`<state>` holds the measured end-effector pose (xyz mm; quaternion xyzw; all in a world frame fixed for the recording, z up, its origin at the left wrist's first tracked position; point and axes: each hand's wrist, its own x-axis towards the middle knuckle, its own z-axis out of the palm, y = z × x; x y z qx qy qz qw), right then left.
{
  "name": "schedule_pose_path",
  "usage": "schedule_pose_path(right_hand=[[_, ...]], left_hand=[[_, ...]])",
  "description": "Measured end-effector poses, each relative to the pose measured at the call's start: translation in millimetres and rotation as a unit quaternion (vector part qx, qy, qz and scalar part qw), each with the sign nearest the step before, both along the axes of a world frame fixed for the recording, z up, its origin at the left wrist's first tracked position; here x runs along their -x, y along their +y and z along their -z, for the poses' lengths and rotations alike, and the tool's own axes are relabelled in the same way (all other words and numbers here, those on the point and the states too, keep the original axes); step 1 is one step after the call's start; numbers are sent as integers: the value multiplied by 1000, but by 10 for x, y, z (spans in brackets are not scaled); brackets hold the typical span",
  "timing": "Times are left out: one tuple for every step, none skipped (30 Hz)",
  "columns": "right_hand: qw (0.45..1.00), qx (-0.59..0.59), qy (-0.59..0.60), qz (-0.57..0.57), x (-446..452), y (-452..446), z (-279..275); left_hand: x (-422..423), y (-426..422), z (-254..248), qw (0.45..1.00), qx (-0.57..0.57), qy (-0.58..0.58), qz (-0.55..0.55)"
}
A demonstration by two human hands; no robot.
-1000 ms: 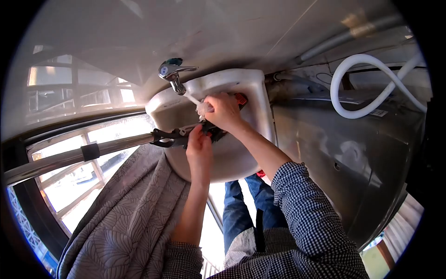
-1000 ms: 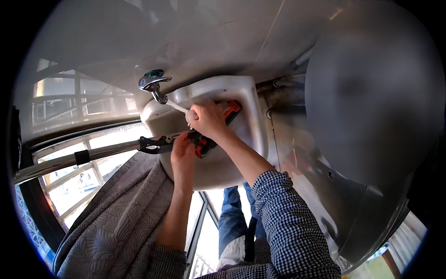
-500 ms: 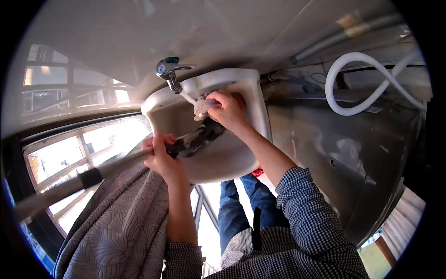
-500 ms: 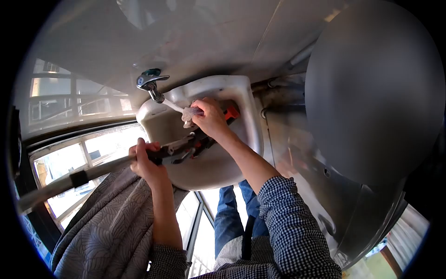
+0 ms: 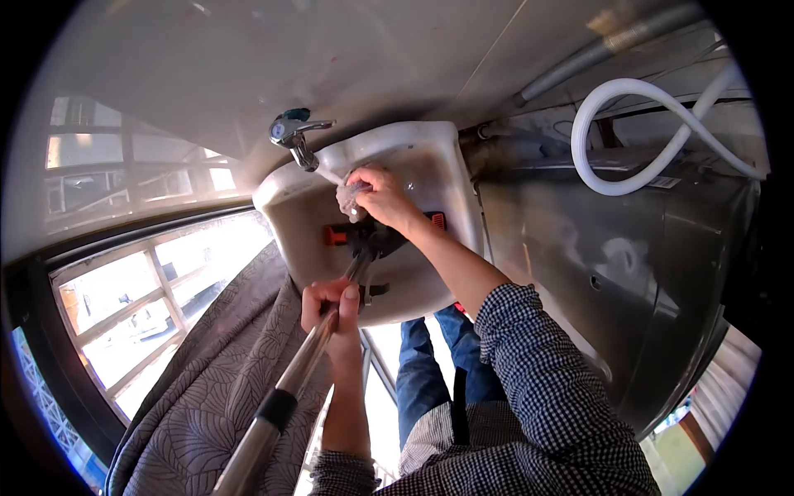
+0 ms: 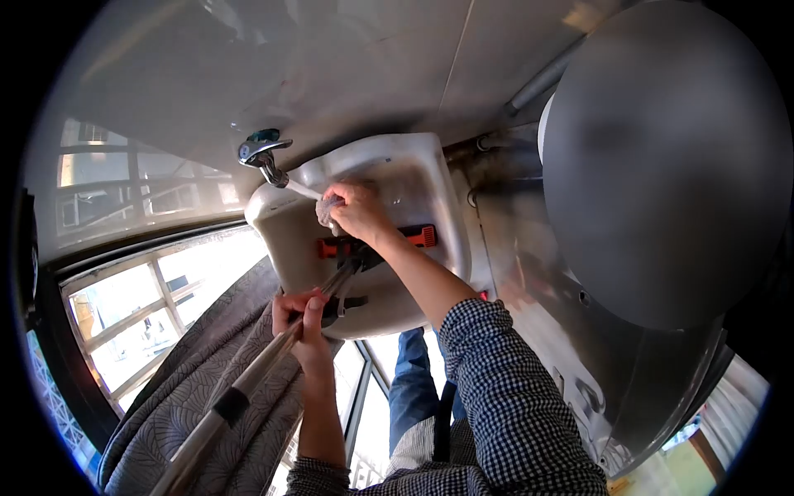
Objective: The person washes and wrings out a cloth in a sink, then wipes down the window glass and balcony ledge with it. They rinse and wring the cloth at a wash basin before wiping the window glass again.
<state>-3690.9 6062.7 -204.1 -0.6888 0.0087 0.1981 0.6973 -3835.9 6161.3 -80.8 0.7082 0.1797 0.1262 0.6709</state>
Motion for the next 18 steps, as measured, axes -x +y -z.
schedule_pose_path(right_hand=[[995, 45, -86, 18, 4, 65, 160], [997, 31, -74, 12, -11, 85, 162], [996, 23, -85, 8, -37, 104, 179], [996, 14, -93, 4, -48, 117, 205], [997, -28, -67, 9, -58, 125, 210], [996, -72, -41, 15, -83, 148, 204], [994, -105, -25, 30, -88, 196, 250], [989, -139, -10, 45, -93, 244, 304], [984, -167, 31, 46, -76, 195, 85], [977, -194, 71, 47, -72, 159, -56], [967, -232, 89, 60, -59, 164, -15], [959, -248, 120, 66, -48, 147, -47], [950, -265, 150, 74, -35, 114, -75], [938, -283, 182, 82, -25, 83, -84], [951, -240, 191, 48, -13, 71, 63], [951, -244, 176, 68, 23, 57, 121], [952, -246, 160, 87, 52, 45, 109], [952, -248, 144, 105, 71, 30, 101]], left_hand=[[14, -59, -47, 1000, -3, 0, -20], [31, -89, -74, 999, -4, 1, -41], [52, -97, -80, 999, 15, -27, -43], [58, -99, -90, 999, 28, -22, -41], [67, -79, -111, 998, 40, -16, -39], [70, -40, -127, 998, 49, -11, -38], [49, 56, -94, 999, 36, 32, 6], [30, 146, -52, 996, 63, 32, 48], [10, 229, 2, 991, 90, 32, 91], [-17, 316, 64, 983, 119, 30, 134], [14, 447, 124, 961, 176, 15, 212], [12, 543, 163, 943, 267, 14, 199], [-4, 616, 197, 916, 355, 15, 185], [-34, 606, 192, 915, 386, 46, 109], [-63, 596, 186, 907, 414, 70, 28], [47, 618, 372, 933, 353, 72, 9], [280, 694, 721, 954, 291, 72, -11], [470, 724, 895, 971, 228, 71, -33]])
